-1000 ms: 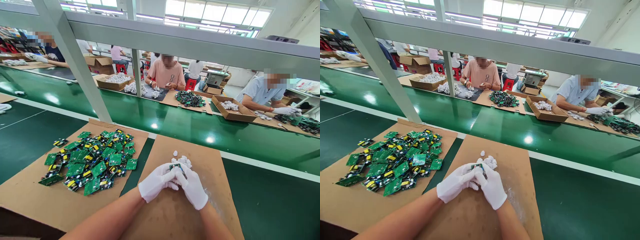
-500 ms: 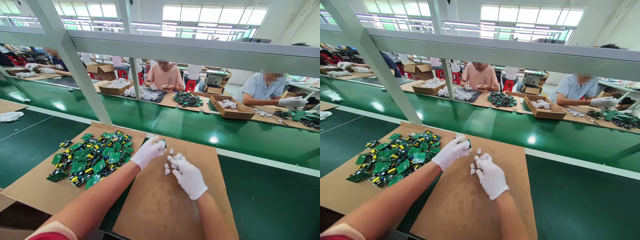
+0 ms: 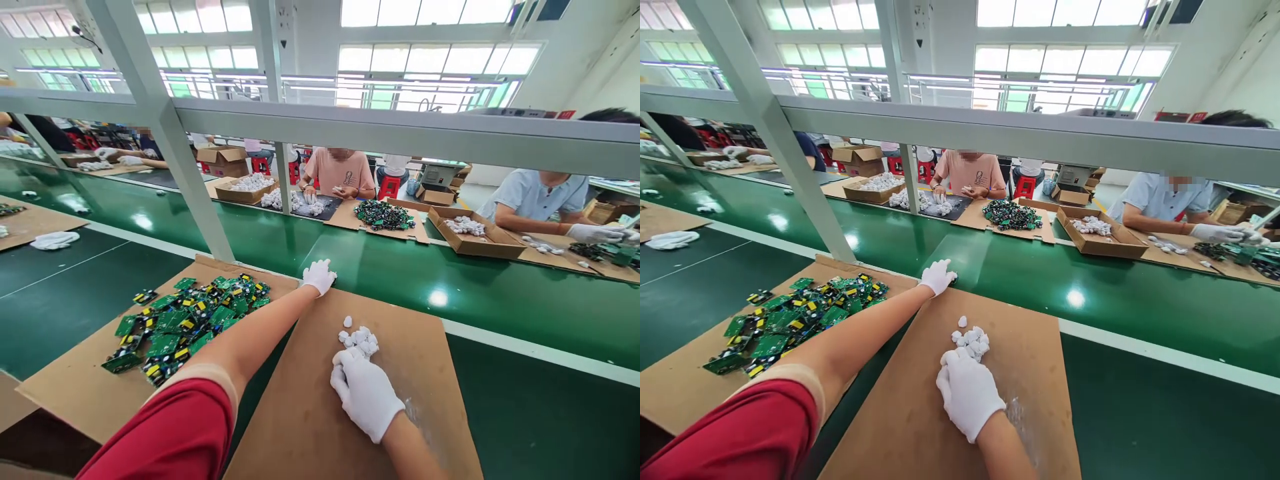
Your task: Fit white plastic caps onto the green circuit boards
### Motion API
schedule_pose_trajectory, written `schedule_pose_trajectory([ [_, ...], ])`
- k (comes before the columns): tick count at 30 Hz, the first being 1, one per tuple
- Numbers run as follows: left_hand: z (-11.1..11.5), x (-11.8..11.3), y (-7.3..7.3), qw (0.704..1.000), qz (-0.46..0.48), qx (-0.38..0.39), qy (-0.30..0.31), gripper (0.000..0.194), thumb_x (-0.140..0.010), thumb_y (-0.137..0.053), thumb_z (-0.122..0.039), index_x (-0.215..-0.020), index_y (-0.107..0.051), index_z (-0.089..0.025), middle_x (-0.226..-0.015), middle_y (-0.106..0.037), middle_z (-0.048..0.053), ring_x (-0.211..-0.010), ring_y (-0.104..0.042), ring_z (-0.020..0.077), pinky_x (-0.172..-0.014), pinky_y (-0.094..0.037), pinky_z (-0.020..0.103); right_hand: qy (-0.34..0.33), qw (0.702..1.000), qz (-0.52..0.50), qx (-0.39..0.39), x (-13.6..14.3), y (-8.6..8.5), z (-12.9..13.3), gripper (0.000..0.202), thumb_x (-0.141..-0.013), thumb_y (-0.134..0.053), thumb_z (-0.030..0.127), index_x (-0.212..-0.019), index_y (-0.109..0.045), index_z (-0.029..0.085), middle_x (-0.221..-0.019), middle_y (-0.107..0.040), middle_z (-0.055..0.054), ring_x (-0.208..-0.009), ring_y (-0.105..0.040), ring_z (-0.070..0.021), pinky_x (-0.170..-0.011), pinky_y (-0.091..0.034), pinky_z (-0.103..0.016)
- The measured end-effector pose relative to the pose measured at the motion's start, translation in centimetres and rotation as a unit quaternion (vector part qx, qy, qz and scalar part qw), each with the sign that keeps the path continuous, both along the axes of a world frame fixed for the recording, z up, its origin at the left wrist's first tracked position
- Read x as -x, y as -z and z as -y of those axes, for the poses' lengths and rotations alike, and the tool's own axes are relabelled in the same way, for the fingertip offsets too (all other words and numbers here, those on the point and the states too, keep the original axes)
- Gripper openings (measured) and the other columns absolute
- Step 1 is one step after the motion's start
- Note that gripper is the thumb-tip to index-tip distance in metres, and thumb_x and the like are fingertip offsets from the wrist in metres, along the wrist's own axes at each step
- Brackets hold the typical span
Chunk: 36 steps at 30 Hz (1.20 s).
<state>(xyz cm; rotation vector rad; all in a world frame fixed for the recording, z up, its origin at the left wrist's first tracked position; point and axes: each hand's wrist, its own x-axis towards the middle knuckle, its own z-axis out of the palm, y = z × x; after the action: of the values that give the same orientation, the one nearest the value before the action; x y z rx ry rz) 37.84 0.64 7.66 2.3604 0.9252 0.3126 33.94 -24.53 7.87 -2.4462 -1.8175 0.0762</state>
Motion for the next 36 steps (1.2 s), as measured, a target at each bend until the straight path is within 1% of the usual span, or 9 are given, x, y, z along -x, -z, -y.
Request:
schedule_pose_trajectory([
  [4,-0.9,3.5,-0.9,0.992,-0.065,-0.068,0.082,0.044,-0.084,-0.047,-0.034,-0.126,-0.049,-0.025,-0.129,-0.052,0.009,-0.124,-0.039,0.026,-0.104,-0.023,0.048,-0.019,0.996,-0.016,-0.083,-0.3,0.4,0.2,0.024,-0.087,-0.042,0.016,-0.099,-0.062,0.017,-0.106,-0.063,-0.009,-0.102,-0.057,-0.0199,-0.084,-0.042,-0.029],
  [9,-2.7,11.3,-2.5,0.968,-0.153,-0.119,0.161,0.033,-0.078,-0.051,-0.029,-0.109,-0.063,-0.03,-0.116,-0.062,0.005,-0.12,-0.044,0.0263,-0.105,-0.016,0.052,-0.01,0.988,-0.107,-0.113,0.1,-0.1,0.5,0.04,-0.094,-0.031,0.03,-0.064,-0.056,0.021,-0.062,-0.059,0.0,-0.059,-0.054,-0.0132,-0.058,-0.038,-0.024],
  [15,-4.1,18.5,-2.8,0.957,-0.192,-0.165,0.142,0.024,-0.075,-0.055,-0.033,-0.092,-0.069,-0.025,-0.121,-0.059,0.008,-0.129,-0.031,0.0347,-0.103,-0.006,0.062,-0.05,0.977,-0.154,-0.136,1.4,0.0,0.0,0.022,-0.085,-0.043,0.019,-0.089,-0.064,0.026,-0.085,-0.065,0.0,-0.068,-0.058,-0.0126,-0.055,-0.037,-0.022],
  [21,-4.2,18.6,-1.3,0.966,-0.16,-0.175,0.104,0.016,-0.07,-0.062,-0.028,-0.081,-0.071,-0.023,-0.12,-0.06,0.01,-0.128,-0.033,0.0377,-0.102,-0.004,0.063,-0.043,0.978,-0.172,-0.112,1.8,-0.3,0.3,0.021,-0.088,-0.043,0.024,-0.074,-0.058,0.023,-0.065,-0.06,0.003,-0.056,-0.053,-0.0115,-0.053,-0.035,-0.023],
  [25,-4.3,18.4,-1.9,0.98,-0.077,-0.169,0.066,0.016,-0.072,-0.056,-0.017,-0.065,-0.069,-0.021,-0.111,-0.065,0.007,-0.127,-0.037,0.0336,-0.105,0.002,0.058,-0.047,0.96,-0.223,-0.164,1.0,-0.2,0.3,0.019,-0.088,-0.044,0.025,-0.073,-0.056,0.022,-0.068,-0.059,0.001,-0.061,-0.053,-0.0128,-0.06,-0.041,-0.025],
  [27,-3.7,18.4,-2.6,0.988,-0.017,-0.148,0.046,0.02,-0.076,-0.051,-0.018,-0.069,-0.069,-0.02,-0.115,-0.063,0.007,-0.126,-0.038,0.0314,-0.108,-0.006,0.054,-0.063,0.941,-0.246,-0.224,0.6,0.0,0.1,0.012,-0.086,-0.047,0.023,-0.079,-0.057,0.022,-0.073,-0.059,-0.001,-0.068,-0.054,-0.0143,-0.068,-0.045,-0.027],
  [30,-1.2,17.7,-3.3,0.993,0.067,-0.083,0.043,0.034,-0.087,-0.036,-0.029,-0.086,-0.068,-0.018,-0.118,-0.062,0.009,-0.115,-0.051,0.0248,-0.1,-0.033,0.042,-0.032,0.916,-0.284,-0.281,0.4,0.2,-0.1,0.016,-0.084,-0.05,0.026,-0.096,-0.06,0.022,-0.078,-0.06,-0.002,-0.079,-0.057,-0.0171,-0.08,-0.046,-0.033],
  [32,1.3,16.9,-3.0,0.992,0.105,-0.033,0.061,0.046,-0.091,-0.022,-0.033,-0.098,-0.064,-0.016,-0.112,-0.065,0.009,-0.102,-0.06,0.0197,-0.089,-0.044,0.034,0.013,0.896,-0.362,-0.257,0.4,0.0,0.1,0.024,-0.085,-0.05,0.033,-0.104,-0.059,0.021,-0.077,-0.06,-0.002,-0.073,-0.058,-0.0162,-0.074,-0.048,-0.033],
  [36,6.5,15.4,-1.8,0.978,0.182,0.07,0.081,0.034,-0.087,-0.035,-0.031,-0.103,-0.061,-0.017,-0.112,-0.065,0.008,-0.106,-0.059,0.0186,-0.094,-0.043,0.033,0.068,0.838,-0.507,-0.19,0.1,-0.6,0.9,0.031,-0.086,-0.046,0.045,-0.093,-0.062,0.019,-0.065,-0.055,0.002,-0.044,-0.048,-0.0084,-0.047,-0.043,-0.024],
])
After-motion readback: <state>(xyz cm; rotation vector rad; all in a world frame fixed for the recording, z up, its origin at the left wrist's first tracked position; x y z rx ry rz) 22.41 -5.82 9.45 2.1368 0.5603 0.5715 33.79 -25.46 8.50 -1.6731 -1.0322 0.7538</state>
